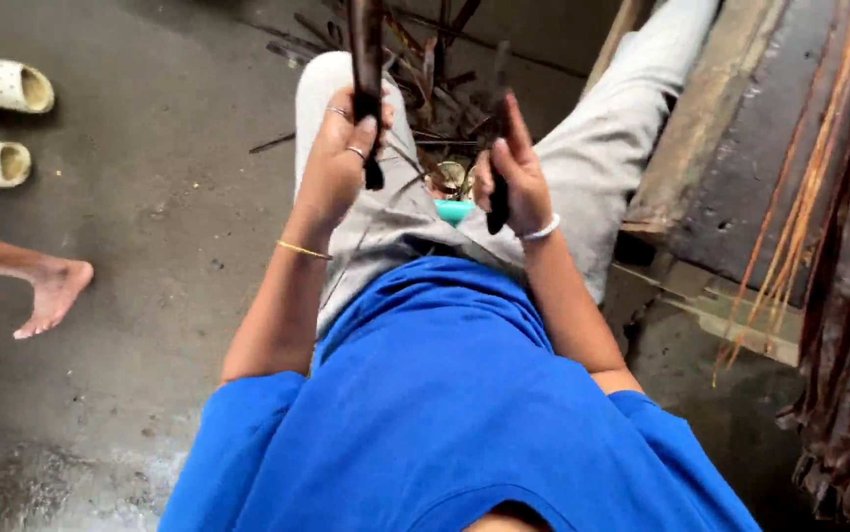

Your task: Stripping leaves or outer layers from thin wooden stems using a knife in a workshop environment.

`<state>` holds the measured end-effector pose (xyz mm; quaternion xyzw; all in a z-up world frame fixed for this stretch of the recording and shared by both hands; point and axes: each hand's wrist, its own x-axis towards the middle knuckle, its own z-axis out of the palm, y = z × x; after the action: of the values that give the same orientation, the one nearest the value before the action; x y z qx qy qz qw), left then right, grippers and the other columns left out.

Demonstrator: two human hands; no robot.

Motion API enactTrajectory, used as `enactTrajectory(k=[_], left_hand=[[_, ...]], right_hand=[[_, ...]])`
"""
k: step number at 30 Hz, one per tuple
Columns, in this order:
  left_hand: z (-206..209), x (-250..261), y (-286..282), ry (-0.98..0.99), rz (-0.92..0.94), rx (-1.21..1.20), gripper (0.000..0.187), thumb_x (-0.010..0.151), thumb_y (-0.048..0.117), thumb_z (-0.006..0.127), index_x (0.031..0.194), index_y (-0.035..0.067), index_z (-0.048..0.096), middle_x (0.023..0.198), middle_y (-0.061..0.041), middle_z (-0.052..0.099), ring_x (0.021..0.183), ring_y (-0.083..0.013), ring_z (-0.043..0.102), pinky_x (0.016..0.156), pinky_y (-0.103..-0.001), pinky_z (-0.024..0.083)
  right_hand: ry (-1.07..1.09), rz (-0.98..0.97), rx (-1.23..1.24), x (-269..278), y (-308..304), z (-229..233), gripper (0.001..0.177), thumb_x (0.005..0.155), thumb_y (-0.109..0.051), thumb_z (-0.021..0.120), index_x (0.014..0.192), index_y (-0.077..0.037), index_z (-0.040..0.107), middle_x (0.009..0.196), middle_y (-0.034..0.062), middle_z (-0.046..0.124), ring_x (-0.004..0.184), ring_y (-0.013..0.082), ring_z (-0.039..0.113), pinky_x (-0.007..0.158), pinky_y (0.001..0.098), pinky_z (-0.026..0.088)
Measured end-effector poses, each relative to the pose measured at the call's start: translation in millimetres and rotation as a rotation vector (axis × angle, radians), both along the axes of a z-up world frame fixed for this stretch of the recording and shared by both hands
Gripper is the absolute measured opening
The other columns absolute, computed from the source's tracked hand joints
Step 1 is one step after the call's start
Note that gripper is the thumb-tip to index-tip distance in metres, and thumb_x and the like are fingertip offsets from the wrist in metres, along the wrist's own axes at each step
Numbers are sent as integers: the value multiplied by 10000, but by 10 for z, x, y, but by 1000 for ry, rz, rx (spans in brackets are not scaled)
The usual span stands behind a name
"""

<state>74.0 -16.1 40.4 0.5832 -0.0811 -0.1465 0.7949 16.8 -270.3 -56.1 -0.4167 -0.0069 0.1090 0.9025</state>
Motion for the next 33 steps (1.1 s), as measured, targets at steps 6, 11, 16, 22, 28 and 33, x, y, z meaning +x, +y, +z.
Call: enactTrajectory(k=[6, 11, 16, 22, 28, 33], left_hand=[[-335, -181, -24, 26, 92, 53, 289, 1133, 187, 431, 1415, 124, 435, 893, -65, 559, 628, -120, 488, 566, -236, 419], [-293, -362, -160, -30, 146, 270, 167, 1100, 220, 477, 1192, 113, 568, 730, 8, 502, 654, -83, 449, 591, -231, 424], [-351, -433, -242, -161, 146, 263, 157, 1093, 148, 529, 1146, 106, 671, 673, -23, 625, 608, -135, 545, 643, -264, 510], [-326, -494, -326, -140, 199, 252, 182, 1097, 144, 482, 997, 127, 634, 614, -10, 537, 590, -141, 496, 626, -271, 486], [77, -466, -276, 266, -29, -162, 219, 1112, 135, 426, 936, 149, 556, 663, 96, 323, 562, -46, 316, 463, -159, 286], [-216, -491, -65, 563, -307, -523, 177, 1094, 175, 487, 936, 105, 527, 629, 75, 294, 488, -25, 227, 407, -148, 221]], right_hand=[[-208, 295, -9, 18, 231, 933, 802, 1099, -207, 522, 1683, -163, -25, 735, 131, 590, 490, 210, 538, 463, 333, 523], [-77, 531, -263, 178, 496, 1141, 846, 1084, -294, 517, 1667, -209, -91, 644, 162, 546, 522, 216, 569, 440, 295, 493], [-11, 385, -78, 196, 566, 986, 601, 1101, -88, 452, 1653, -120, 217, 581, 312, 568, 401, 402, 605, 332, 363, 448], [18, 422, -88, 124, 565, 1250, 571, 1094, -81, 450, 1634, -68, 263, 576, 222, 563, 427, 304, 613, 358, 301, 465], [13, 461, -61, 105, 486, 1195, 547, 1070, -47, 464, 1597, -12, 321, 540, 193, 505, 397, 265, 553, 358, 330, 488], [-53, 524, 6, 94, 386, 1130, 506, 1047, -14, 458, 1542, 45, 374, 502, 178, 485, 352, 253, 517, 307, 307, 444]])
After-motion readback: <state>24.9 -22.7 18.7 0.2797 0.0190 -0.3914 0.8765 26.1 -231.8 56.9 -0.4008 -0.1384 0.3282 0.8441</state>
